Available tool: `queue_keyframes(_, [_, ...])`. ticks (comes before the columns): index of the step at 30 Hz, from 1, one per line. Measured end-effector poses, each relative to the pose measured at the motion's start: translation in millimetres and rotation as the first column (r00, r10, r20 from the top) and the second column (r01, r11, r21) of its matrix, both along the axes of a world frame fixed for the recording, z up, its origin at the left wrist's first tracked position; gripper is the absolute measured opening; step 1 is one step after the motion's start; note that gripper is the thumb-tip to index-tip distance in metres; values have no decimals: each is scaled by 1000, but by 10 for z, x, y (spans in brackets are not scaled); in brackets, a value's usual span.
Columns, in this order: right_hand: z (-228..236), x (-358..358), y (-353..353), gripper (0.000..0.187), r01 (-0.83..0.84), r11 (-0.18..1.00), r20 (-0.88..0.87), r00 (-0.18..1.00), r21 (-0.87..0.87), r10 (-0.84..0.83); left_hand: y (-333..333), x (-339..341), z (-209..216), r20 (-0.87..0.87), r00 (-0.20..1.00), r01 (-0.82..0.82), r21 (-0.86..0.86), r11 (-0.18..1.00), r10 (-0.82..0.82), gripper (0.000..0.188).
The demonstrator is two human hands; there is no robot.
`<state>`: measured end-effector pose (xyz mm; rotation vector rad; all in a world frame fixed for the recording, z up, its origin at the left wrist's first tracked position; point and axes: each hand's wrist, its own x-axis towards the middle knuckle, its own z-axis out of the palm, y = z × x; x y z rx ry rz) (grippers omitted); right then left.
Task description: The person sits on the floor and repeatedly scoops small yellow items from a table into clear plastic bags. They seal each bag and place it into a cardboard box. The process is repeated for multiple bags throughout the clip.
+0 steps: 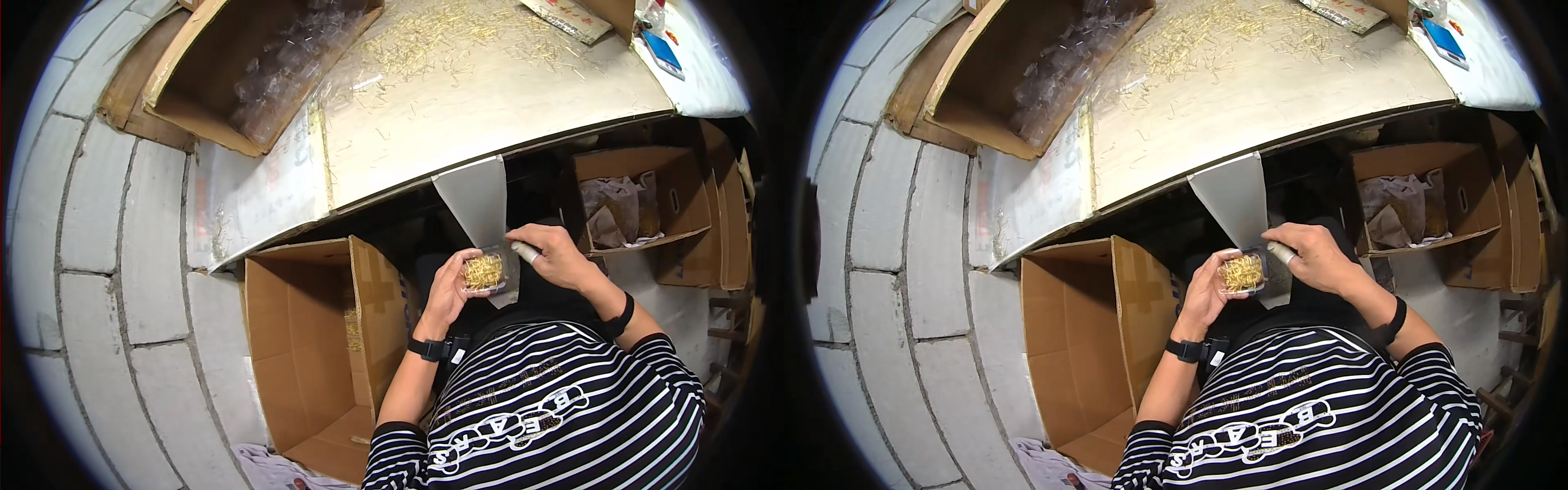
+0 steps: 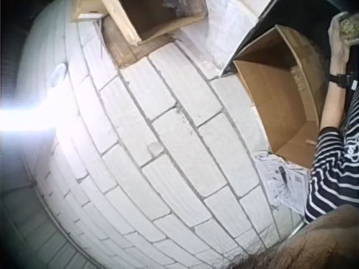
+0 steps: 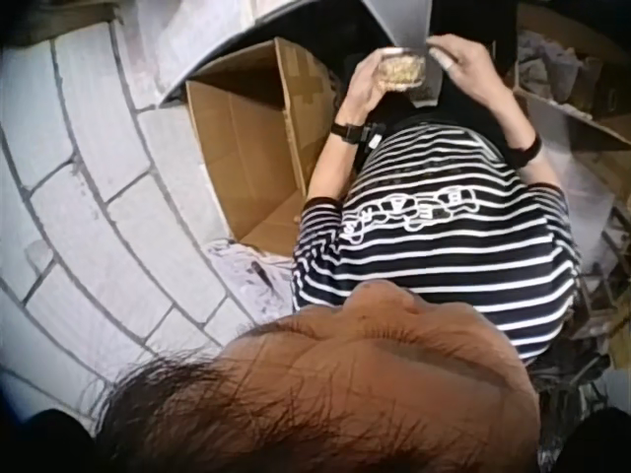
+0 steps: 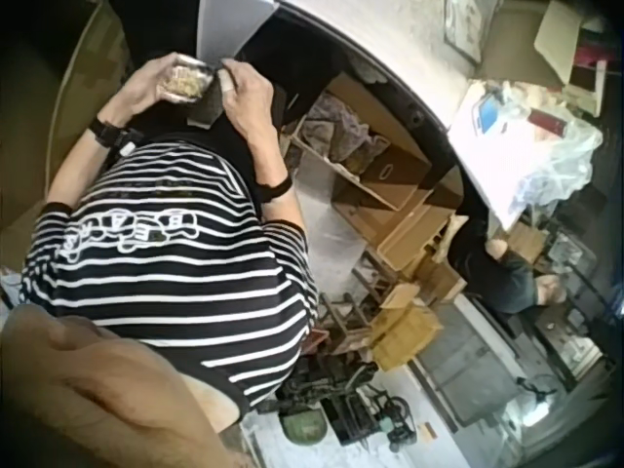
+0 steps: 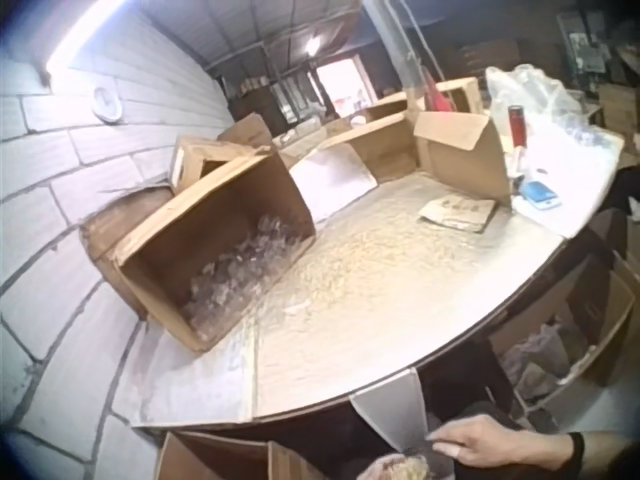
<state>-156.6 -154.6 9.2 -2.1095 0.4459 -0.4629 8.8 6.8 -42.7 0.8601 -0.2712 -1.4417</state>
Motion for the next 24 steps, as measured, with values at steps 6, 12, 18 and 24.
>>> queue_keyframes(6, [227,91,110,52,-102,981,117,986,-162,122,48,-56,428,7,994,-105,-200,974,108,63])
queue_keyframes(12, [215,53,125,58,-83,995,141,986,-60,91,76,-109,480,71,985,-144,-161,976,157,71])
queue_keyframes(18, [211,65,172,59,-119,945,125,989,306,84,73,-120,454,137,976,-161,-77,984,171,61])
queue_keyframes(24, [18,135,216,51,-27,894,40,999,446,11,82,-163,399,165,973,-155,-46,987,161,49])
